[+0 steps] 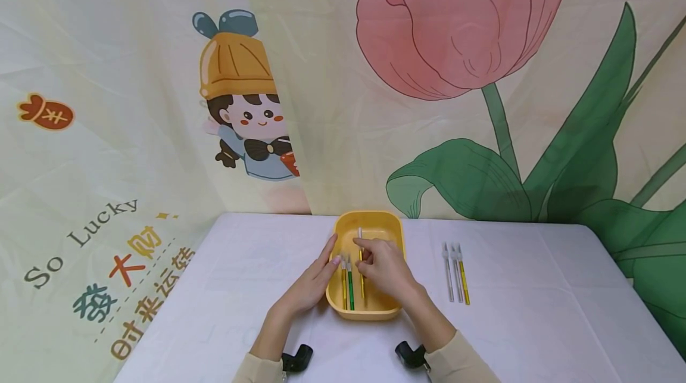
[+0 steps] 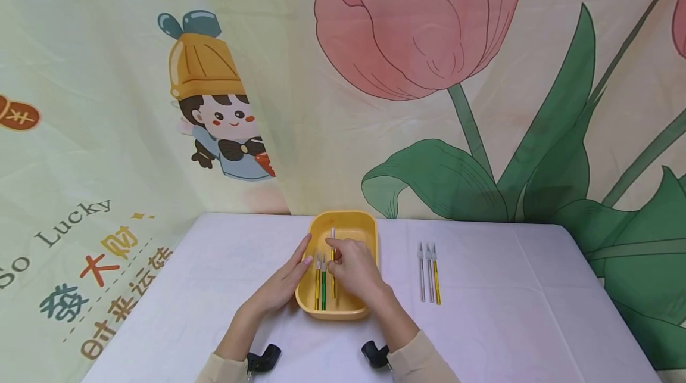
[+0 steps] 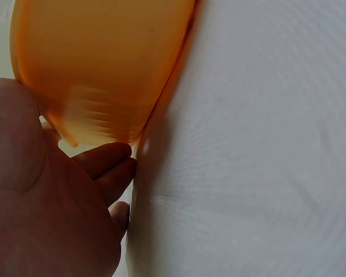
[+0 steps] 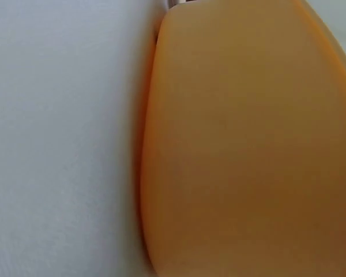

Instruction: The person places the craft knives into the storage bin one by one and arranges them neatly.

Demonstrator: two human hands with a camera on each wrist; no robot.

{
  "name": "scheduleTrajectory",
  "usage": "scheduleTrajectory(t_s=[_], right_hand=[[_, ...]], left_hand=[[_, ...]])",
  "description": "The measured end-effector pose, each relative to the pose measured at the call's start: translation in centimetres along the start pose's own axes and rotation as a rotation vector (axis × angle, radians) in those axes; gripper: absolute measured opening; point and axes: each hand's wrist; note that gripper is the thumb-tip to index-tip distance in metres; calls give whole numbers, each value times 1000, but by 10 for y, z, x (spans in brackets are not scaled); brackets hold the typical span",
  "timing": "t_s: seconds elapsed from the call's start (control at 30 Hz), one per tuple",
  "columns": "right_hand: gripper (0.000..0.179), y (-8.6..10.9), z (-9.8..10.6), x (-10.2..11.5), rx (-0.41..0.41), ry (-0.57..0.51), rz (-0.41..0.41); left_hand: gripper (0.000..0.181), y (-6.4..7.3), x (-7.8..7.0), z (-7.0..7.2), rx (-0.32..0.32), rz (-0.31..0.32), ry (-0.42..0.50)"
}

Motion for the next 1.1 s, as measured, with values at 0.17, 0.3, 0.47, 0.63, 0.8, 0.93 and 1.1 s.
scheduleTrajectory(t_s=[0.17,0.3,0.47,0.63,0.8,0.93,1.1], right_hand=[[50,-1,-2,-1,-4,28,-1],[49,-2,-4,-2,-4,37,5],[48,-2,-5,-3,-2,36,6],[47,-2,-8,-5,2,33,14],[46,-3,-10,-6,16,41,8],[45,-3,-12,-5,32,53,3],[44,-3,-14,-5,54,55,0]], left_hand=[[62,-1,0,0,-1,5,-3],[62,-1,0,-1,-2,4,-4],[62,0,0,0,-4,1,-2],[61,0,1,0,-4,-2,-3],[61,0,1,1,-3,1,-10],[62,0,1,1,-7,5,-15],[63,1,0,1,-3,3,-6]])
Point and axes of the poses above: each hand's wrist, its own y-axis away from the middle knuckle, its own z-axis out of the back of the hand, x = y × z, and after that the axes turned 4 degrees about -x, right-handed
